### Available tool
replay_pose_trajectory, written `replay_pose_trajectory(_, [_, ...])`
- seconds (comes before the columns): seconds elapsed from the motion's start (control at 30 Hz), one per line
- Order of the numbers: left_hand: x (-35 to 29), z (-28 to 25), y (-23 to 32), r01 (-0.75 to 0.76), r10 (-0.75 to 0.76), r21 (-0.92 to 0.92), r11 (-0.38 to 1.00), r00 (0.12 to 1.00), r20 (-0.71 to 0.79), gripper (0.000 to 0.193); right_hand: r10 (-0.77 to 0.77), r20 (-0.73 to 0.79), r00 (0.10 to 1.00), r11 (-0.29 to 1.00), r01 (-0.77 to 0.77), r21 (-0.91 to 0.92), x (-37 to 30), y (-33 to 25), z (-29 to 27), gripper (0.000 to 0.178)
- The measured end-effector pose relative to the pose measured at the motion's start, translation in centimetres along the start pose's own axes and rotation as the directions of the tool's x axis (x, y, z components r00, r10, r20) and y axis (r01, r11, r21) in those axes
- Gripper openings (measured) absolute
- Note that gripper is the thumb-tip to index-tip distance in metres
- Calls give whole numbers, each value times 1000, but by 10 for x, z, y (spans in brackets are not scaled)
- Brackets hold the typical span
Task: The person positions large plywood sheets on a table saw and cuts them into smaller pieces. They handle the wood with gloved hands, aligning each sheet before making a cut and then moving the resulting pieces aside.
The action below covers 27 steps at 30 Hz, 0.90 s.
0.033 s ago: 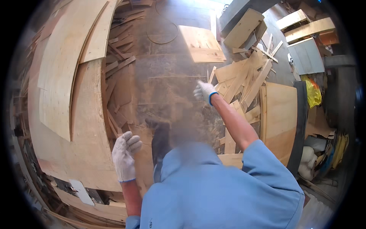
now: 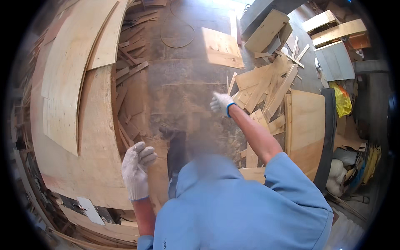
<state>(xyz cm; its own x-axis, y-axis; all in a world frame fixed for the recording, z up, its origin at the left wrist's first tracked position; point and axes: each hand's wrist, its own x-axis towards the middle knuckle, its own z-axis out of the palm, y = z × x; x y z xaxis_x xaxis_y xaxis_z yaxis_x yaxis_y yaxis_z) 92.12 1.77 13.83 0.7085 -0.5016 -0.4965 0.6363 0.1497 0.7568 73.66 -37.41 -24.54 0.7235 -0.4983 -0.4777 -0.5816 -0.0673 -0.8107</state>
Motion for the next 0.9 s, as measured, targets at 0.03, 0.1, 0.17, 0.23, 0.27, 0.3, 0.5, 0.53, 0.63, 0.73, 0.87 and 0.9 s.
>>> replay_pose_trajectory(0.03, [-5,32,21,-67,68,70,995,998,-3,34,109,45,993,994,-109,18,-1,3,17,50])
replay_pose_trajectory(0.1, [-8,59,56,-262,242,127,957,958,154,35,307,63,950,951,-308,6,-9,0,49,44])
replay_pose_trajectory(0.17, [-11,63,97,-338,328,-58,939,834,443,31,319,111,941,929,-288,-233,-30,-33,77,39])
replay_pose_trajectory(0.23, [16,76,149,-301,380,-261,917,465,800,23,120,153,981,912,-48,-408,-54,-52,94,35])
replay_pose_trajectory(0.27, [36,90,181,-232,395,-344,910,236,888,20,72,167,983,914,2,-405,-54,-47,96,33])
replay_pose_trajectory(0.3, [39,106,189,-233,478,-427,874,252,841,23,27,182,983,914,50,-402,-54,-39,100,32])
replay_pose_trajectory(0.5, [72,116,233,-208,640,-607,767,177,748,23,45,152,987,999,-43,-21,32,-125,98,27])
replay_pose_trajectory(0.53, [80,111,242,-216,649,-615,759,169,742,21,-6,155,988,998,-3,59,54,-155,98,27])
replay_pose_trajectory(0.63, [108,90,260,-214,665,-634,743,139,733,17,266,312,912,582,-411,702,101,-278,102,27])
replay_pose_trajectory(0.73, [126,70,277,-236,664,-628,741,121,738,16,232,275,933,639,-359,680,132,-397,120,30])
replay_pose_trajectory(0.87, [162,34,274,-474,546,-339,813,418,726,21,-1,579,815,549,-483,682,196,-480,149,33])
replay_pose_trajectory(0.9, [187,14,251,-537,489,-129,834,609,624,26,-22,612,791,510,-517,687,221,-484,149,34])
